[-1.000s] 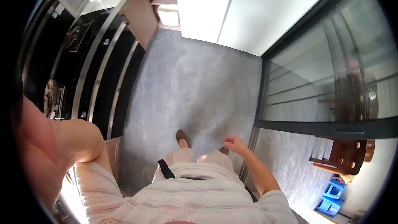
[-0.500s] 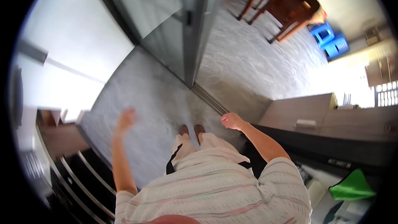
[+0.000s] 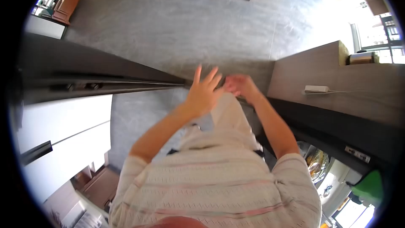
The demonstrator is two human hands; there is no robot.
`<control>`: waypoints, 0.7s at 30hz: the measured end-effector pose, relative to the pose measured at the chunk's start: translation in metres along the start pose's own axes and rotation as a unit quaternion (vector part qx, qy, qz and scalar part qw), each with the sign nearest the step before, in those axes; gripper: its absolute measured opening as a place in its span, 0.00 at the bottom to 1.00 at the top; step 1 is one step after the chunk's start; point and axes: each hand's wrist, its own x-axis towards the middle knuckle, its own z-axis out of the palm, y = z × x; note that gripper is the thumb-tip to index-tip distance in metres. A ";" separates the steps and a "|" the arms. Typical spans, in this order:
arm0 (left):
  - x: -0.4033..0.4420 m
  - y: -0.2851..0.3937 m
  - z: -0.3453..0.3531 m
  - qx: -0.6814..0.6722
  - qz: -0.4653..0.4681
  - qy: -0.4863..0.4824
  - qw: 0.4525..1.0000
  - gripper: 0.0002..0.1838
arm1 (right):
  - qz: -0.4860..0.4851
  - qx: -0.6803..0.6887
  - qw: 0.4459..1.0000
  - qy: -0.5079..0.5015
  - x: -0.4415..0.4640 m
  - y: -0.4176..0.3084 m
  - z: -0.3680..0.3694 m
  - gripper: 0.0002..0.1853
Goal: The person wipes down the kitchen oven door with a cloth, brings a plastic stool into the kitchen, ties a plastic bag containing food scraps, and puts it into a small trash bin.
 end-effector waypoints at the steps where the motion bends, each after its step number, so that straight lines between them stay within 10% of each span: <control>1: 0.033 -0.003 -0.008 0.014 0.014 0.006 1.000 0.19 | -0.012 0.001 1.000 0.011 0.007 -0.020 -0.013 0.14; 13: 0.310 -0.062 -0.026 0.021 0.088 -0.118 0.989 0.10 | -0.212 0.001 0.975 0.065 0.095 -0.215 -0.164 0.12; 21: 0.452 -0.122 0.013 0.161 0.157 -0.179 0.958 0.14 | -0.151 0.037 0.984 0.084 0.189 -0.279 -0.244 0.10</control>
